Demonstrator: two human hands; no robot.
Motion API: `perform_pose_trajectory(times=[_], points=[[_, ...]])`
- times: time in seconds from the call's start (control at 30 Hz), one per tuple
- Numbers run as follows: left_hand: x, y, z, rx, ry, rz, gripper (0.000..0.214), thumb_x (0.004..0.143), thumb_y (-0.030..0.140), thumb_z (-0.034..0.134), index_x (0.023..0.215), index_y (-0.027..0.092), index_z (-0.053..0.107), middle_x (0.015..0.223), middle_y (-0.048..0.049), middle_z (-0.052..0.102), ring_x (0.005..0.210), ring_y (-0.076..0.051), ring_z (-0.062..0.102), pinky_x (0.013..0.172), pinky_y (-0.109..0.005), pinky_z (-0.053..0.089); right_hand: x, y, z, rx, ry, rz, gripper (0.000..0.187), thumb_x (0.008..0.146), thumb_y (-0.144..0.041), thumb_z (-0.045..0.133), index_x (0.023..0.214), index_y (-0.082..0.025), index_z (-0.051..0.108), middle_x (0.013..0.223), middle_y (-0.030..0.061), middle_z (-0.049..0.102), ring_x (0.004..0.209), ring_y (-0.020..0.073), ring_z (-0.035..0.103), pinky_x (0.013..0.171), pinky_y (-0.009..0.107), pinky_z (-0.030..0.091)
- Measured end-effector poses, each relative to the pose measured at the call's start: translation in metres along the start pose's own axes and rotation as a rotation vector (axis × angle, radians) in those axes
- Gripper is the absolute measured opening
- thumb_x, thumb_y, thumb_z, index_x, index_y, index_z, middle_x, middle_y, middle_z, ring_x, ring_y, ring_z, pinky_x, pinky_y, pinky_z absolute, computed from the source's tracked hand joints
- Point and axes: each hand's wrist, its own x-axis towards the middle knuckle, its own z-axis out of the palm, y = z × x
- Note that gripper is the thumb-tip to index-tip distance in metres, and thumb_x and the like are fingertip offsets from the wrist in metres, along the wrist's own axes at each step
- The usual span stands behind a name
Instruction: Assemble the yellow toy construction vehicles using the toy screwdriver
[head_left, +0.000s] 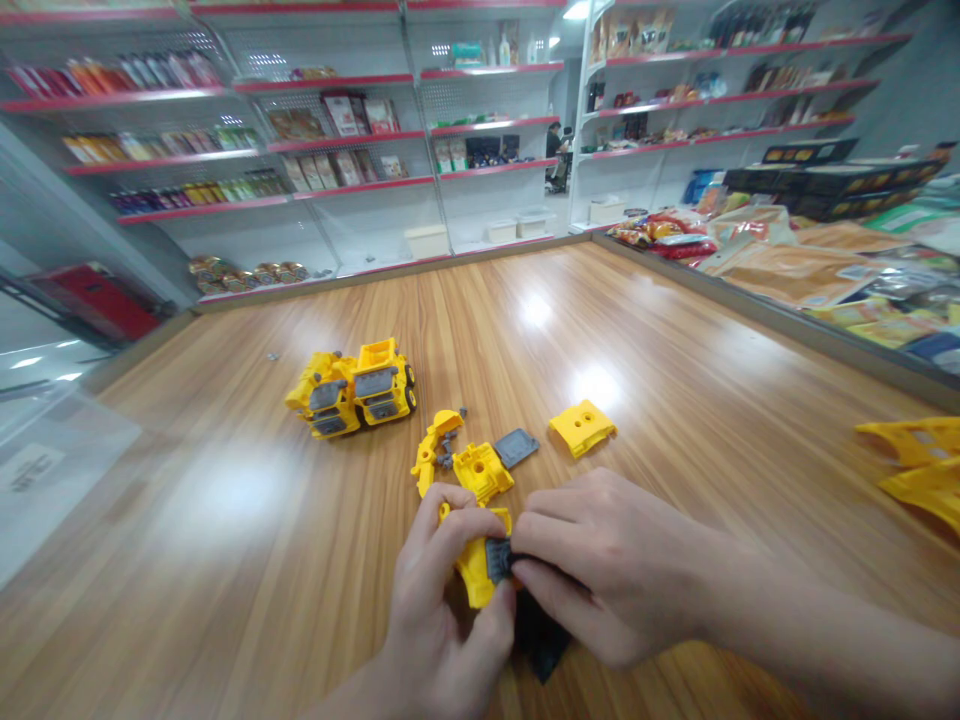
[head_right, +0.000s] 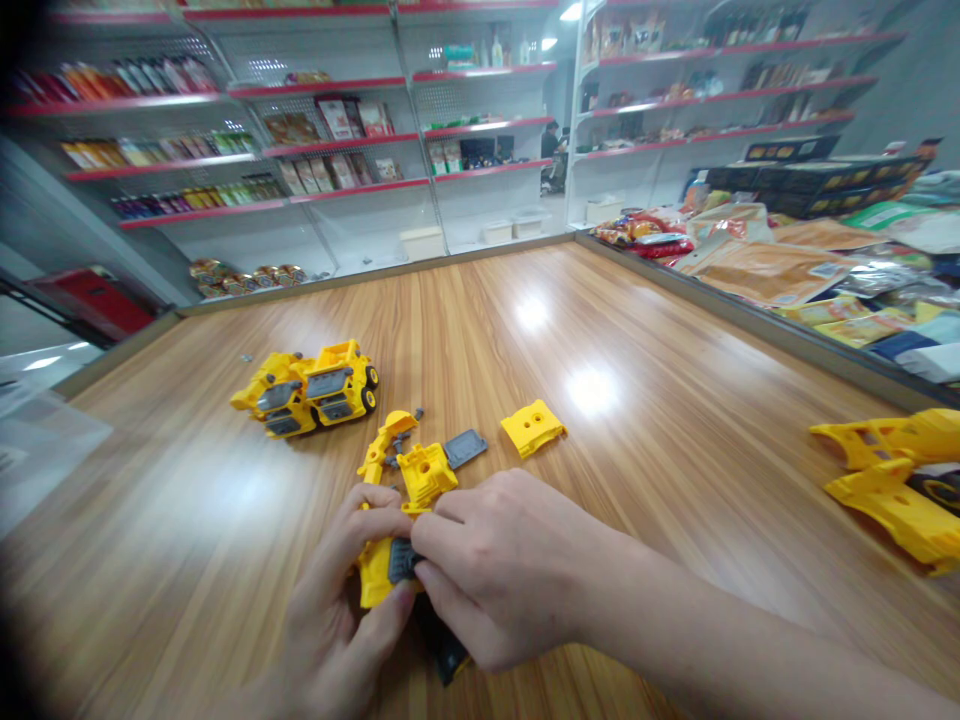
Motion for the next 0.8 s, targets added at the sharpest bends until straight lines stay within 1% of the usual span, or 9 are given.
perform_pose_trajectory(times=[0.13,0.3,0.47,0.6,0.8], points=[[0.0012,0.0006,-0.0003,0.008,0.0,0.02,0.022,0.082,0.012,0.053,0.103,0.02,0.053,0.099,-0.0049,0.044,0.093,-0.02,0.049,0.077,-0.033,0.044,0.0018,0.0007,-0.0002,-0.099,0.001,-0.054,0.019,0.09,-0.017,0.046,0.074,-0.017,0.056,0.067,0.0012,0.058,0.055,0.013,0.046,0.05,0.031,0.025],[0.001,-0.0007,0.0,0.001,-0.005,-0.005,0.022,0.082,0.013,0.053,0.103,0.02,0.052,0.099,-0.0051,0.044,0.094,-0.02,0.049,0.079,-0.034,0.044,0.0004,0.0017,0.0014,-0.102,0.025,-0.036,0.017,0.09,-0.021,0.048,0.076,-0.018,0.056,0.069,0.0004,0.058,0.057,0.0136,0.047,0.051,0.032,0.026],[0.0002,0.0008,0.0002,0.009,-0.01,0.002,0.023,0.081,0.014,0.055,0.102,0.02,0.052,0.097,-0.0045,0.045,0.093,-0.02,0.05,0.079,-0.034,0.045,-0.0033,0.0013,0.0044,-0.048,0.046,-0.005,0.012,0.085,-0.023,0.052,0.075,-0.019,0.055,0.071,-0.0001,0.059,0.059,0.0142,0.047,0.054,0.032,0.03],[0.0014,0.001,0.0012,0.021,-0.012,0.003,0.023,0.08,0.014,0.055,0.102,0.021,0.053,0.097,-0.0045,0.045,0.093,-0.02,0.05,0.079,-0.035,0.046,-0.0025,0.0012,0.0041,-0.05,0.028,-0.001,0.009,0.082,-0.024,0.054,0.074,-0.018,0.055,0.07,0.0007,0.059,0.059,0.0145,0.047,0.054,0.032,0.03],[0.0025,0.001,0.0017,0.038,-0.005,-0.02,0.024,0.079,0.012,0.056,0.102,0.021,0.053,0.096,-0.0048,0.046,0.09,-0.02,0.051,0.077,-0.034,0.047,0.0024,-0.0023,0.0003,-0.072,-0.029,0.009,0.012,0.082,-0.018,0.053,0.073,-0.015,0.059,0.067,0.0033,0.062,0.055,0.0145,0.05,0.05,0.032,0.027]])
